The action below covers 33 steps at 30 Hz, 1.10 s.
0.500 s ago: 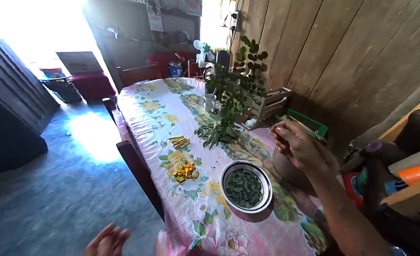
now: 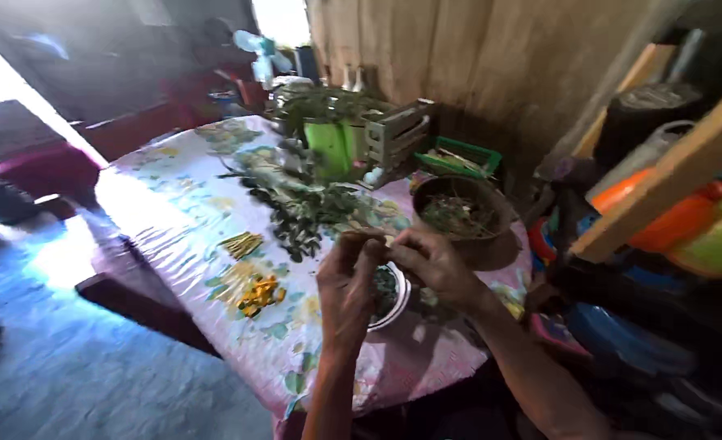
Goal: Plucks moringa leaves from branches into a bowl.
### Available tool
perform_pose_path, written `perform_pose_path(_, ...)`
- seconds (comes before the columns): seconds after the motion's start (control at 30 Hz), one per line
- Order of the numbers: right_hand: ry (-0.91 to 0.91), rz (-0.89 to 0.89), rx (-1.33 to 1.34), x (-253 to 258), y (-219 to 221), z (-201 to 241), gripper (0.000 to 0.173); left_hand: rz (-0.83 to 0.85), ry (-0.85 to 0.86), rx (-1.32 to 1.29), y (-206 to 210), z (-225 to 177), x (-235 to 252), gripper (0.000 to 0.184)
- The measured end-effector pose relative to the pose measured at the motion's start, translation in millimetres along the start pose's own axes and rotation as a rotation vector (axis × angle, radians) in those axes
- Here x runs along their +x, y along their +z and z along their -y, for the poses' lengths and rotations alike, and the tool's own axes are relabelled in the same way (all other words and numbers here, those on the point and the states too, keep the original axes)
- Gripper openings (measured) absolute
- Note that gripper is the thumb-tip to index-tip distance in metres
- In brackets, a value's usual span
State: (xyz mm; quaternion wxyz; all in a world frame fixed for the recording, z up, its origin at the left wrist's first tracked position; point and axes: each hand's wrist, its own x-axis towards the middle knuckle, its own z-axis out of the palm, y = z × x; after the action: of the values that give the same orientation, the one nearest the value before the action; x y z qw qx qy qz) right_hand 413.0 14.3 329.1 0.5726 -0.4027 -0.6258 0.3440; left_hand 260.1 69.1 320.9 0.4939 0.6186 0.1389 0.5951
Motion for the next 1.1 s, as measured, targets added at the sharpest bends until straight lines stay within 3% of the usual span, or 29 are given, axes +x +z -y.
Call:
perform_pose_path(0.1,0.004,-0.065,-0.005,-1,8,-8,0.015,-0.111,0.021,0.019,5,6,-4,0.008)
perform_pose_path(0.23,-0.034,-0.341,-0.439,8,10,-24,0.016,-0.288,0.114,0.106,9,5,-8,0.011)
perform_pose_path(0.3,0.012,-0.408,-0.493,6,-3,-35,0.019,-0.362,0.149,0.17,1,-9,-3,0.012)
perform_pose_path(0.43,-0.032,-0.426,-0.424,6,-54,0,0.032,-0.322,0.133,0.22,-23,-6,2,0.008)
perform_pose_path(0.53,-0.11,-0.571,-0.64,32,-113,23,0.029,-0.277,0.083,0.171,-28,5,-12,0.006)
perform_pose_path(0.6,-0.052,-0.645,-0.756,43,-146,29,0.028,-0.248,0.053,0.174,-30,13,-24,0.007)
perform_pose_path(0.8,0.267,-0.612,-0.709,80,-168,14,0.028,-0.224,-0.002,0.192,-28,30,-40,0.013)
perform_pose_path(0.93,0.459,-0.452,-0.82,105,-158,-20,0.044,-0.185,-0.019,0.206,-25,30,-45,0.01)
perform_pose_path(1.1,0.248,-0.436,-1.168,82,-170,-19,0.036,-0.23,-0.092,0.226,-35,32,-56,0.01)
